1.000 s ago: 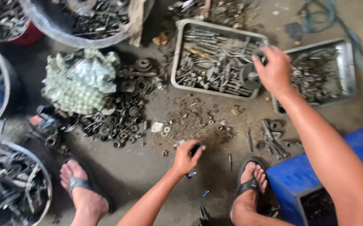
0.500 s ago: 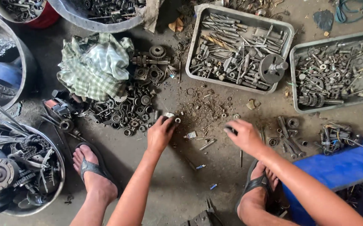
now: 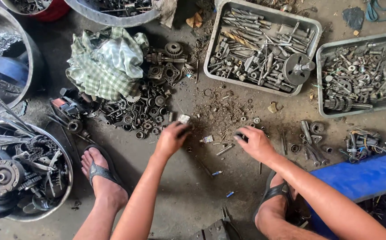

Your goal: Sorting various motorcycle engine components, bolts, and screws into specific trays and containers.

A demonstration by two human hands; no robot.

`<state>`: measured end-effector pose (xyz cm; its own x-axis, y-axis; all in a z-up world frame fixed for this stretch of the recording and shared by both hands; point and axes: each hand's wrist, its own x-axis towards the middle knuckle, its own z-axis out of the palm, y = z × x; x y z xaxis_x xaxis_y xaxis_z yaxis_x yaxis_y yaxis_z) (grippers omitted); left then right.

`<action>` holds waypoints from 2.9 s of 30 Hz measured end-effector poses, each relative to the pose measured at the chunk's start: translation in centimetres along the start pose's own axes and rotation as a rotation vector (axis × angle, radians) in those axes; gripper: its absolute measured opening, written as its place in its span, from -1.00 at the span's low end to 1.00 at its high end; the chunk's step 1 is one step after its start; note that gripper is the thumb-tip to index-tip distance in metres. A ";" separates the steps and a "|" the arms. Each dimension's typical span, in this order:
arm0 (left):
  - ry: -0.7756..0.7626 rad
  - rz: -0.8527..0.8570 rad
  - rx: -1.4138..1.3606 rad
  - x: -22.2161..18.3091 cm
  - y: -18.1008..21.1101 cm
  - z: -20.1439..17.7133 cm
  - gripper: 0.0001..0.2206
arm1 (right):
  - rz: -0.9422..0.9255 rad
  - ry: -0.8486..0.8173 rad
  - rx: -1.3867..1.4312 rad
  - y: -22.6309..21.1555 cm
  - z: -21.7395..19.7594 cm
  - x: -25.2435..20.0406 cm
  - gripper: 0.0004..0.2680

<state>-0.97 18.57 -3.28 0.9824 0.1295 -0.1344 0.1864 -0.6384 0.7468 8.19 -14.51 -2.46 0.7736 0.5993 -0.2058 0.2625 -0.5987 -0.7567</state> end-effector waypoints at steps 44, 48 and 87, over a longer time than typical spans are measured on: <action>0.181 -0.132 0.101 3.2 3.4 7.3 -0.76 | 0.813 -0.028 0.966 -1.6 -0.2 -3.3 -0.84; 0.157 -0.074 0.045 4.6 5.1 7.6 -0.76 | 0.791 -0.065 0.970 -0.5 -0.3 -3.9 -0.81; -0.059 -0.175 -0.268 3.7 11.4 13.6 -0.84 | 0.164 -0.150 -0.426 7.2 -1.8 -2.8 -0.79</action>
<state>4.92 1.45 -4.10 0.9362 0.1705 -0.3072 0.3503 -0.3867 0.8531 8.94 -21.52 -6.23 0.7411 0.5300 -0.4122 0.3813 -0.8375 -0.3913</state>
